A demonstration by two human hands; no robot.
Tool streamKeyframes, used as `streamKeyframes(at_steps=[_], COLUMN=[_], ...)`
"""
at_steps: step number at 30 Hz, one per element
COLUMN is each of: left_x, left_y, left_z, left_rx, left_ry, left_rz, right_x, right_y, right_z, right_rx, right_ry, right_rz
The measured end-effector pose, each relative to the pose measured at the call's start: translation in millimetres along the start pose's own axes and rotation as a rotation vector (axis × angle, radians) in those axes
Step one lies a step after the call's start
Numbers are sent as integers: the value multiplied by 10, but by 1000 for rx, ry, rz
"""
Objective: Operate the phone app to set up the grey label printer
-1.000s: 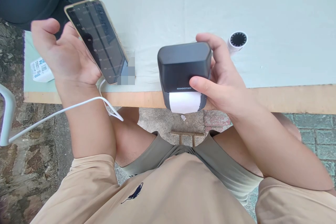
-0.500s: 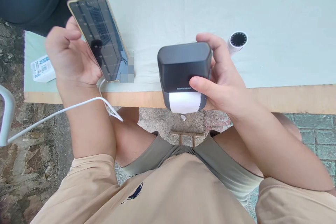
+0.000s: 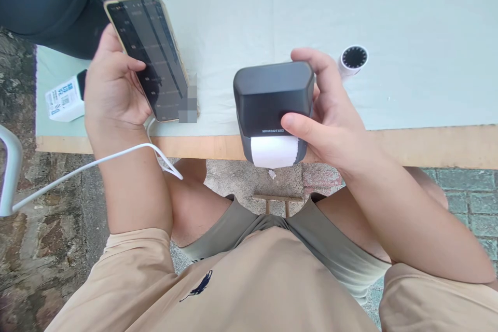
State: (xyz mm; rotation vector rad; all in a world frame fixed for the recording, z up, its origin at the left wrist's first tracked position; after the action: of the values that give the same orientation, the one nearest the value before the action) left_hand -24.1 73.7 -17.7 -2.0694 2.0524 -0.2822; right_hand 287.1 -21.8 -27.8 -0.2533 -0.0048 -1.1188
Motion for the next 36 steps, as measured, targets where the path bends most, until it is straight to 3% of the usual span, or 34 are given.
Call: streamKeyframes(at_steps=[15, 28, 36], left_x=[9, -19, 23], left_y=[-3, 48, -27], left_z=[-11, 71, 17], left_rx=[-118, -63, -33], left_ry=[22, -30, -30], left_rz=[9, -26, 25], right_x=[12, 5, 8], right_y=[2, 6, 12], right_z=[6, 5, -1], right_rx=[72, 69, 41], right_ry=[26, 11, 28], right_rz=[14, 0, 6])
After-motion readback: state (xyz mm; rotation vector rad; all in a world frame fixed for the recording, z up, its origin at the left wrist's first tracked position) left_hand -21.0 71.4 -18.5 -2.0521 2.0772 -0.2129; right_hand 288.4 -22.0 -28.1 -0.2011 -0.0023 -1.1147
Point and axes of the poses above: each hand's wrist, its own x-axis away from the middle knuckle, its own y-axis out of the back of the hand, z = x × y, the point moved 6 cm from there along -x, towards the middle knuckle, and after that the axes turned 5 degrees about z, right-handed, at the moved point
